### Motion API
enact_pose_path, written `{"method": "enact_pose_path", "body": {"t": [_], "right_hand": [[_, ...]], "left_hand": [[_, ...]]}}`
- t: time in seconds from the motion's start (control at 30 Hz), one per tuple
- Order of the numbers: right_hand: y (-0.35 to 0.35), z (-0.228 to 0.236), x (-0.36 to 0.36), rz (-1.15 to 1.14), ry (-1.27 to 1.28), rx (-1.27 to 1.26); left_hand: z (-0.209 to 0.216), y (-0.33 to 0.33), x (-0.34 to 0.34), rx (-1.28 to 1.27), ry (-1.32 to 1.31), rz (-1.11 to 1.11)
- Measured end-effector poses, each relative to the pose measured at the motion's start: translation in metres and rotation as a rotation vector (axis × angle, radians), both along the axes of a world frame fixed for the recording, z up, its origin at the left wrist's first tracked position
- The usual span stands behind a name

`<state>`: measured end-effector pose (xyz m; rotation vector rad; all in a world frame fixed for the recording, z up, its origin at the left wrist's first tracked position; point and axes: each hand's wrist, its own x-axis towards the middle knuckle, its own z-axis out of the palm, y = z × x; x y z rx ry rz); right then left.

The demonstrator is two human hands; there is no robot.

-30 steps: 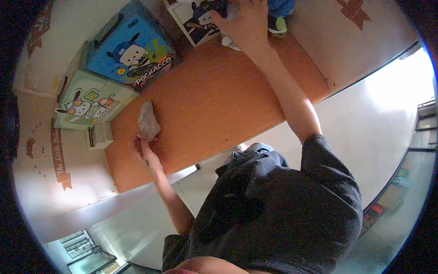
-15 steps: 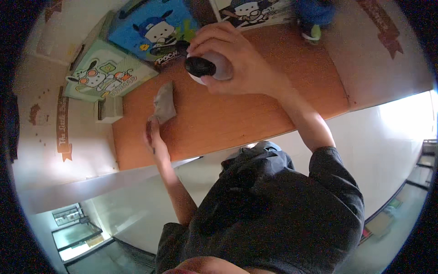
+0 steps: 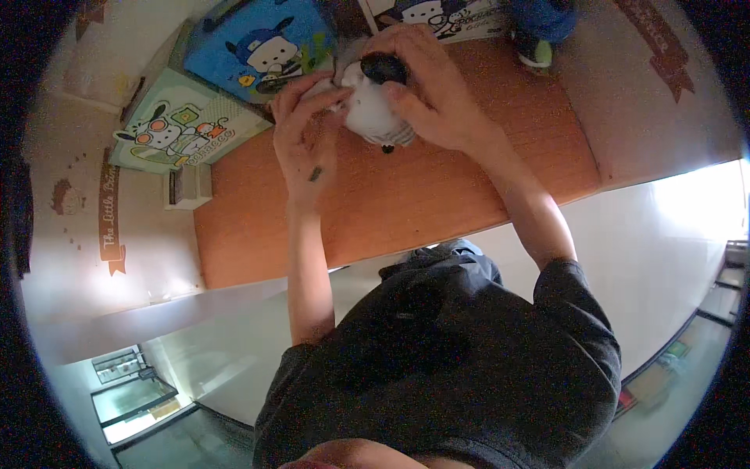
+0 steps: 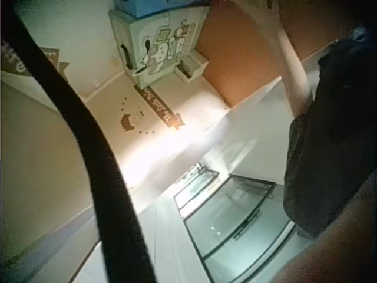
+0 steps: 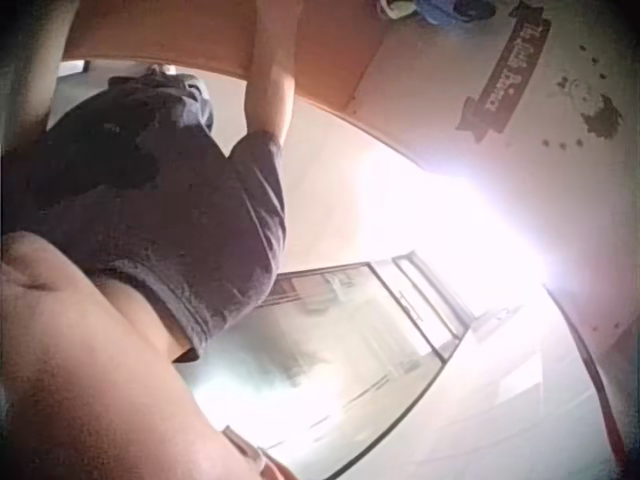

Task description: Wiping a small white robot and the desk surface with a white cloth.

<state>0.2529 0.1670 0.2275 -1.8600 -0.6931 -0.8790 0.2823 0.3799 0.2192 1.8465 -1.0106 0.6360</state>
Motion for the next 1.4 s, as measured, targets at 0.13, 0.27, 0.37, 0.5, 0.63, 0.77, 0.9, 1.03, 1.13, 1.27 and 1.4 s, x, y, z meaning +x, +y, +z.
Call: {"method": "enact_pose_path", "body": {"t": [0.13, 0.27, 0.37, 0.5, 0.63, 0.77, 0.9, 1.03, 1.13, 1.27, 1.4], "right_hand": [[0.005, 0.005, -0.006, -0.165, 0.004, -0.067], [-0.002, 0.001, -0.01, -0.175, -0.018, -0.153], [-0.006, 0.002, -0.015, -0.139, -0.031, -0.15], [-0.003, 0.001, -0.022, -0.088, -0.029, -0.104], [-0.003, -0.004, -0.026, -0.048, 0.017, 0.015], [-0.003, -0.006, -0.023, -0.037, -0.043, -0.028], [-0.001, -0.005, -0.024, -0.044, -0.025, 0.025], [0.005, -0.006, -0.021, -0.05, -0.018, 0.061], [0.009, -0.005, -0.02, -0.058, -0.009, 0.069], [0.007, -0.005, -0.018, -0.021, -0.03, 0.034], [0.009, -0.002, -0.027, -0.017, -0.01, 0.003]], "left_hand": [[-0.009, -0.003, -0.006, -0.002, 0.032, 0.015], [-0.016, -0.018, -0.019, -0.234, 0.248, 0.012], [-0.027, -0.02, -0.024, -0.278, 0.174, 0.026], [-0.027, -0.017, -0.028, -0.255, -0.005, 0.049], [-0.019, -0.013, -0.03, -0.077, -0.311, 0.068], [-0.029, 0.014, -0.027, 0.037, -0.207, -0.08], [-0.021, -0.017, -0.038, -0.19, 0.078, 0.018], [-0.022, -0.018, -0.027, -0.155, 0.016, 0.138], [-0.025, -0.016, -0.022, -0.054, -0.133, 0.217], [-0.026, -0.021, -0.029, -0.178, 0.194, 0.409], [-0.018, -0.013, -0.04, -0.071, 0.324, 0.484]]}}
